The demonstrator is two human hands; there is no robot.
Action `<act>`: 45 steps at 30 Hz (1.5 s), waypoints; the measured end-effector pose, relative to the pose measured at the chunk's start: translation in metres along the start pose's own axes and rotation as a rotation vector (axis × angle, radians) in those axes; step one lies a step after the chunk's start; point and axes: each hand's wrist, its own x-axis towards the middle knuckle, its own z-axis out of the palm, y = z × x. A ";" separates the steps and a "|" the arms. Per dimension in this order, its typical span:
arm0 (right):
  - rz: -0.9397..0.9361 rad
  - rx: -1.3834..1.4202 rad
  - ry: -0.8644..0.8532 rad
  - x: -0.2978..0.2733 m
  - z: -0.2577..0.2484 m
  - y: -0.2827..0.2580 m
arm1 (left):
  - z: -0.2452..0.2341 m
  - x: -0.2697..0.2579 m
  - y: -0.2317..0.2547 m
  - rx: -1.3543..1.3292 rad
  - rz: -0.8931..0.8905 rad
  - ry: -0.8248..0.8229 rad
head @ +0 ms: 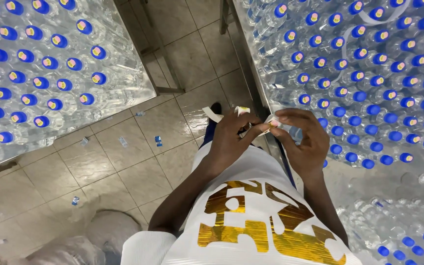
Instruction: Peeling small circular labels from a strip and applying them to the caps of plastic water bottles arranged on a table.
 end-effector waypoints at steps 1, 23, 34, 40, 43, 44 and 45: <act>0.024 0.017 -0.011 -0.001 0.001 0.000 | 0.001 -0.001 -0.005 0.013 0.026 -0.005; -0.109 0.029 0.145 -0.015 -0.009 0.012 | 0.008 0.014 -0.001 -0.104 -0.031 -0.075; 0.097 0.135 0.204 -0.030 -0.016 0.012 | 0.014 0.013 -0.002 -0.087 -0.005 -0.231; 0.075 0.084 0.227 -0.038 -0.020 0.015 | 0.016 0.016 0.008 -0.200 -0.129 -0.341; 0.057 0.060 0.243 -0.045 -0.019 0.014 | 0.020 0.016 0.008 -0.157 -0.159 -0.320; 0.039 0.063 0.258 -0.047 -0.020 0.015 | 0.022 0.018 0.008 -0.128 -0.154 -0.303; 0.048 0.063 0.261 -0.049 -0.020 0.014 | 0.024 0.019 0.007 -0.127 -0.161 -0.309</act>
